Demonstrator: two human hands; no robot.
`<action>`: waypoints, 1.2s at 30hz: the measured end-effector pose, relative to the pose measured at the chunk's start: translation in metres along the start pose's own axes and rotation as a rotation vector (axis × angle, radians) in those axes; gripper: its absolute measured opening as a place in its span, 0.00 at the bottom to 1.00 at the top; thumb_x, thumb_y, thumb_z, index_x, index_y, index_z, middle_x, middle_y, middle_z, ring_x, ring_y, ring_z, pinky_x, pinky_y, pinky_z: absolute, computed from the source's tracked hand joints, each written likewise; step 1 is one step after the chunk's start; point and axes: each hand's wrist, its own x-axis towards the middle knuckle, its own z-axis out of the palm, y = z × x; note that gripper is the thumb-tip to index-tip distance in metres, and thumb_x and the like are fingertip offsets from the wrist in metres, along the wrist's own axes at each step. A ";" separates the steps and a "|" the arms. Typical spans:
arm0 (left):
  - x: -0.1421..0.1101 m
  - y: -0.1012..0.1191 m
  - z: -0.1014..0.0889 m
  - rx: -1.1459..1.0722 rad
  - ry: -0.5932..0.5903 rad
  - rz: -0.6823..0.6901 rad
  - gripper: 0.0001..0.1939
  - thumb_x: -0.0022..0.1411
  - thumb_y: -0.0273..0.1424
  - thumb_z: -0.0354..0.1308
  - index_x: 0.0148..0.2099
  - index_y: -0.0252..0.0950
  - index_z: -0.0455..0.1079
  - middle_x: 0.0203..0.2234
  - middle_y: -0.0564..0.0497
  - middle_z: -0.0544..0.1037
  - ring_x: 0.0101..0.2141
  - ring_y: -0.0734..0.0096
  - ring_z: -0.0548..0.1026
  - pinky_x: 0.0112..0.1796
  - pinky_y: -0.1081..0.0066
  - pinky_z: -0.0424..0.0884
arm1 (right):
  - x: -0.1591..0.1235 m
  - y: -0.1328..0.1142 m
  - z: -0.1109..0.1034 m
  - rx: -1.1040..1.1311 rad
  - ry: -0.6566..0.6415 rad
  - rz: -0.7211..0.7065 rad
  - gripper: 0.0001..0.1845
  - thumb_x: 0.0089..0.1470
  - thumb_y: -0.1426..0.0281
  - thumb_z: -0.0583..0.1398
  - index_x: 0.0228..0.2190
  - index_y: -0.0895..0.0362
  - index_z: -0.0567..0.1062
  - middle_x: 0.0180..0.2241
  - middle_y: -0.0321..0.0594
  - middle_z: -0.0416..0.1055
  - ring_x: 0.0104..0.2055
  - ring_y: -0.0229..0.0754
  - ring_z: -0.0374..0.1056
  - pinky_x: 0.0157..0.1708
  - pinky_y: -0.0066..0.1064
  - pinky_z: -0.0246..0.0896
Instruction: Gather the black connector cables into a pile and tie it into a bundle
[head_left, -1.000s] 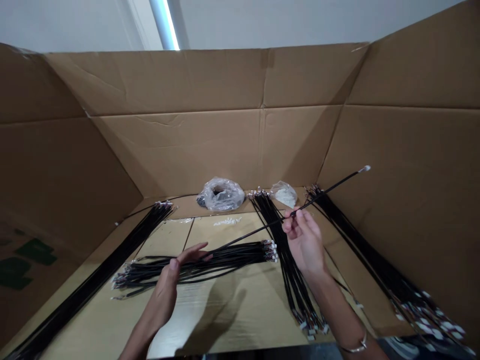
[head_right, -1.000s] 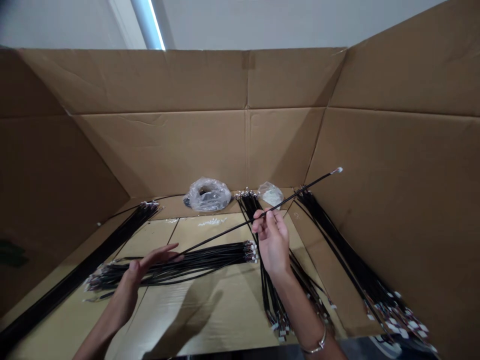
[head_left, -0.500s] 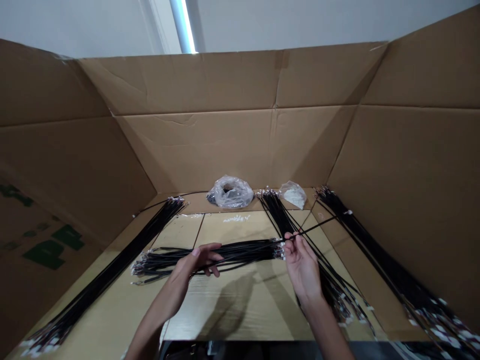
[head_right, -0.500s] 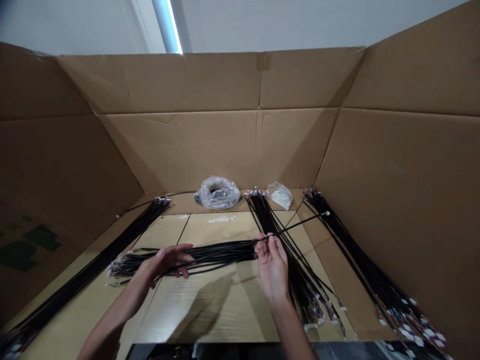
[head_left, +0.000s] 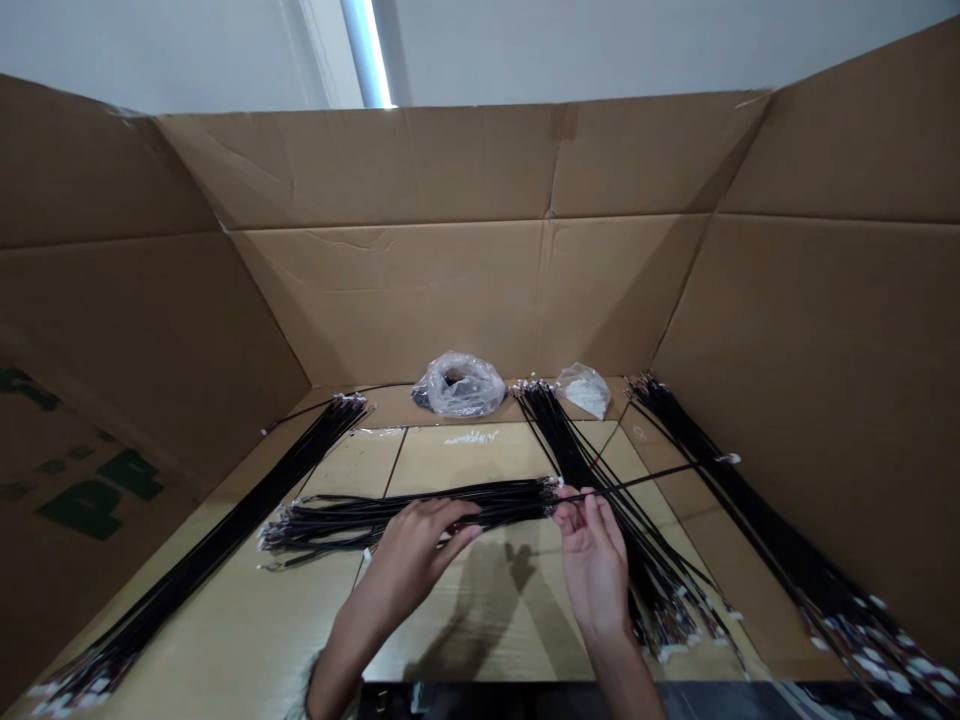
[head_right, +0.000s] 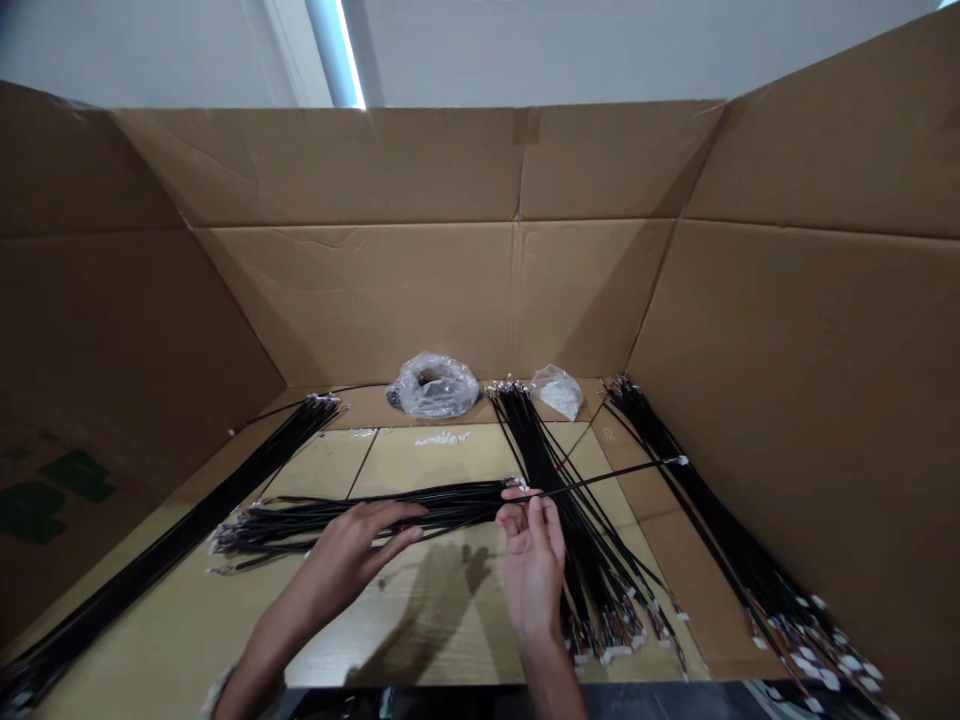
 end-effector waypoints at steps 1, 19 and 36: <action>0.002 -0.001 0.004 0.047 0.003 0.028 0.13 0.67 0.38 0.52 0.45 0.43 0.77 0.40 0.51 0.83 0.43 0.62 0.79 0.46 0.66 0.71 | -0.002 0.001 0.001 -0.007 -0.003 0.006 0.18 0.40 0.58 0.72 0.30 0.55 0.75 0.31 0.36 0.77 0.28 0.35 0.69 0.31 0.30 0.67; -0.026 -0.044 -0.023 -0.597 0.132 -0.282 0.22 0.61 0.48 0.53 0.41 0.36 0.78 0.22 0.49 0.79 0.35 0.60 0.80 0.40 0.67 0.75 | 0.016 -0.005 -0.013 0.053 0.100 -0.047 0.17 0.37 0.64 0.74 0.28 0.56 0.77 0.31 0.35 0.78 0.30 0.33 0.70 0.31 0.24 0.70; -0.032 -0.050 -0.014 -0.651 0.317 -0.269 0.13 0.51 0.42 0.64 0.31 0.37 0.77 0.28 0.48 0.82 0.30 0.65 0.79 0.34 0.70 0.76 | 0.011 0.005 -0.014 0.030 0.090 -0.040 0.16 0.39 0.65 0.73 0.29 0.57 0.76 0.31 0.37 0.78 0.29 0.34 0.70 0.31 0.25 0.69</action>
